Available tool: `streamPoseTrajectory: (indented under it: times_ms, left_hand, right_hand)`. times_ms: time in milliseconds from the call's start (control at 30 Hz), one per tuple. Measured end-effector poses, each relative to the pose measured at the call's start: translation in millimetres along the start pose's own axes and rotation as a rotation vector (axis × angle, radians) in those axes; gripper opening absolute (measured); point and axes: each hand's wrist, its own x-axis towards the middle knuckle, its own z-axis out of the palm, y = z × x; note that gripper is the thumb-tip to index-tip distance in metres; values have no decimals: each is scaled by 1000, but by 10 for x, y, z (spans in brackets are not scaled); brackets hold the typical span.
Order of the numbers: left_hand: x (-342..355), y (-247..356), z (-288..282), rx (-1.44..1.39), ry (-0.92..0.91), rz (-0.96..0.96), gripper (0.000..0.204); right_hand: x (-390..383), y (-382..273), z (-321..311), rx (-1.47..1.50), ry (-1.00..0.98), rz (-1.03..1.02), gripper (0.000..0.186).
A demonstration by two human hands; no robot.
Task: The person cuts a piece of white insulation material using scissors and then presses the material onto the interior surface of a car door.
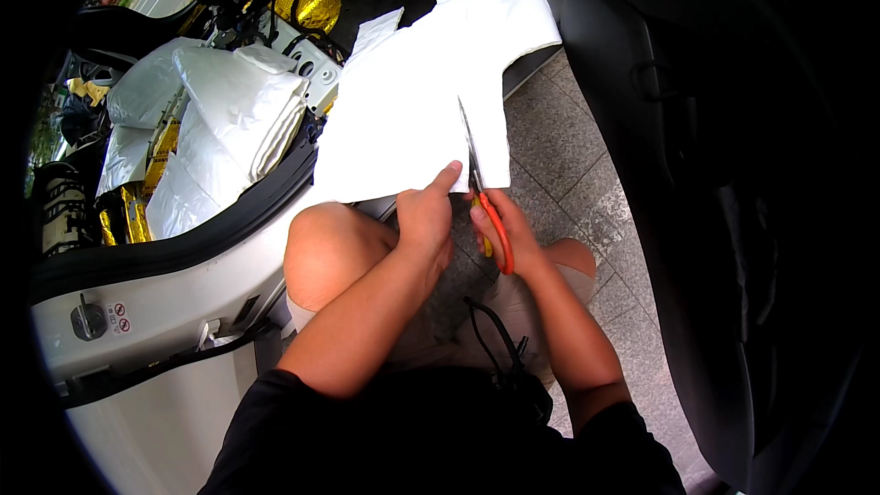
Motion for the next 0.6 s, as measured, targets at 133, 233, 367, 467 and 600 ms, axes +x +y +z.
streamPoseTrajectory:
  times_ms: [133, 233, 367, 467, 600]
  left_hand:
    - [-14, 33, 4, -1, -6, -20, 39]
    - [-11, 78, -25, 40, 27, -36, 35]
    - [39, 1, -62, 24, 18, 49, 41]
    - [5, 14, -56, 21, 14, 37, 40]
    - [33, -47, -59, 25, 46, 74, 30]
  right_hand:
    - [30, 141, -10, 211, -129, -66, 47]
    - [-3, 78, -223, 289, -325, -44, 64]
    - [-21, -74, -482, 242, -358, -49, 64]
    - [8, -160, -627, 184, -439, 7, 64]
    - [53, -433, -726, 88, -445, 31, 60]
